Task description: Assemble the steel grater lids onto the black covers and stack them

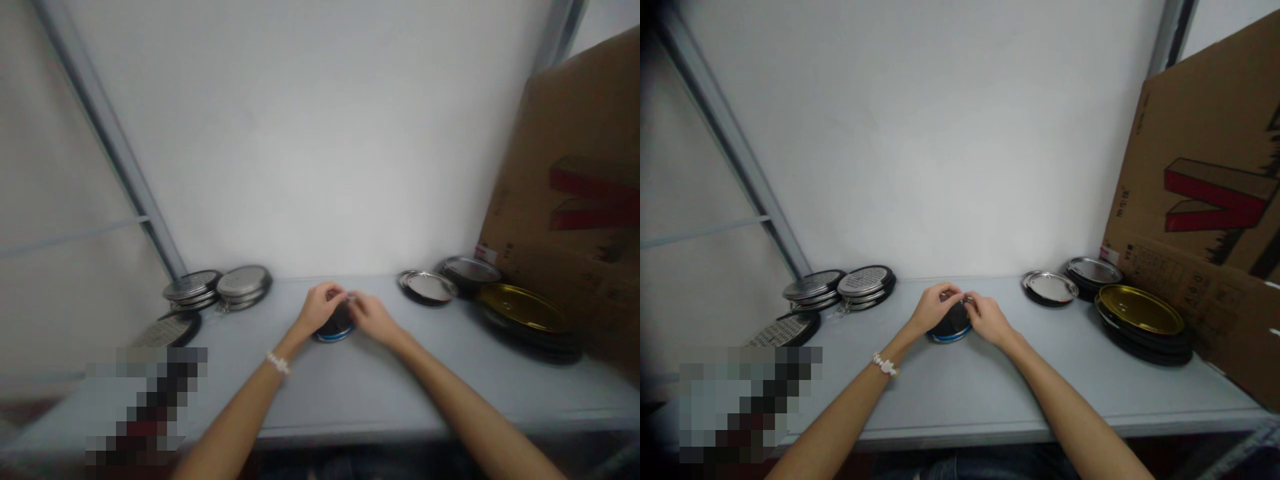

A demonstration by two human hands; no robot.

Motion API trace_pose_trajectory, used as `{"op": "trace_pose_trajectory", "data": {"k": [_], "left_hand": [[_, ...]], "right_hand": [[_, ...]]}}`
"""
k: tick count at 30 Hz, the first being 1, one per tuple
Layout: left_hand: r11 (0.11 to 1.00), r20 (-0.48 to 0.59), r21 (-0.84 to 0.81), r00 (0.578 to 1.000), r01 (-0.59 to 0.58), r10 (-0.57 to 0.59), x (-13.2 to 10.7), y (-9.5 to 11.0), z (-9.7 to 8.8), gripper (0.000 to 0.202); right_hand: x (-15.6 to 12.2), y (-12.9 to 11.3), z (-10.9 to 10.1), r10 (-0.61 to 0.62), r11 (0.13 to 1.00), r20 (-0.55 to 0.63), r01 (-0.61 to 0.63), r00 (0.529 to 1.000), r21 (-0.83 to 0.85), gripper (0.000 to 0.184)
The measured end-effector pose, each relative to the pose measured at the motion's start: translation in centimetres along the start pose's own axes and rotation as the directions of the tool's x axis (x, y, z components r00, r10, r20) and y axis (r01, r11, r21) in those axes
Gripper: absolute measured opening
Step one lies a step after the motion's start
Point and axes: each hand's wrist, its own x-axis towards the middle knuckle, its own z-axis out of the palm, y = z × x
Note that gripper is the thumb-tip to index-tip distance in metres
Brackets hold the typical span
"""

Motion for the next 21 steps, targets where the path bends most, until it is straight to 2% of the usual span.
{"op": "trace_pose_trajectory", "data": {"k": [3,6,9,12,16,19,21], "left_hand": [[0.994,0.055,-0.104,0.998,0.022,-0.016,-0.2,0.4,0.0,0.010],[0.994,0.084,-0.110,0.996,0.003,0.006,-0.4,0.3,0.3,0.013],[0.999,0.092,-0.028,0.995,-0.045,0.048,-0.3,0.2,0.3,0.015],[0.991,0.116,0.097,0.990,-0.092,0.081,0.0,0.4,-0.3,0.015],[0.970,0.224,0.199,0.970,-0.140,0.094,0.1,1.1,-1.8,0.012],[0.983,0.291,0.143,0.954,-0.112,0.066,-0.2,1.6,-2.7,0.011],[0.995,0.289,0.067,0.956,-0.068,0.045,-0.6,1.5,-2.8,0.010]], "right_hand": [[0.0,0.3,0.7,-0.054,0.995,-0.039,0.057,0.998,0.087,0.039],[0.2,0.5,1.0,-0.083,0.993,-0.077,0.089,0.994,0.079,0.027],[0.3,0.5,0.9,-0.042,0.995,-0.110,0.051,0.993,0.084,0.021],[0.3,0.5,0.6,0.021,0.994,-0.093,-0.010,0.995,0.110,0.020],[0.4,0.4,0.4,0.037,0.990,-0.052,-0.029,0.998,0.139,0.021],[0.3,0.1,0.5,0.005,0.981,-0.050,0.005,0.999,0.194,0.021],[0.2,-0.2,0.8,-0.010,0.967,-0.055,0.023,0.998,0.255,0.023]]}}
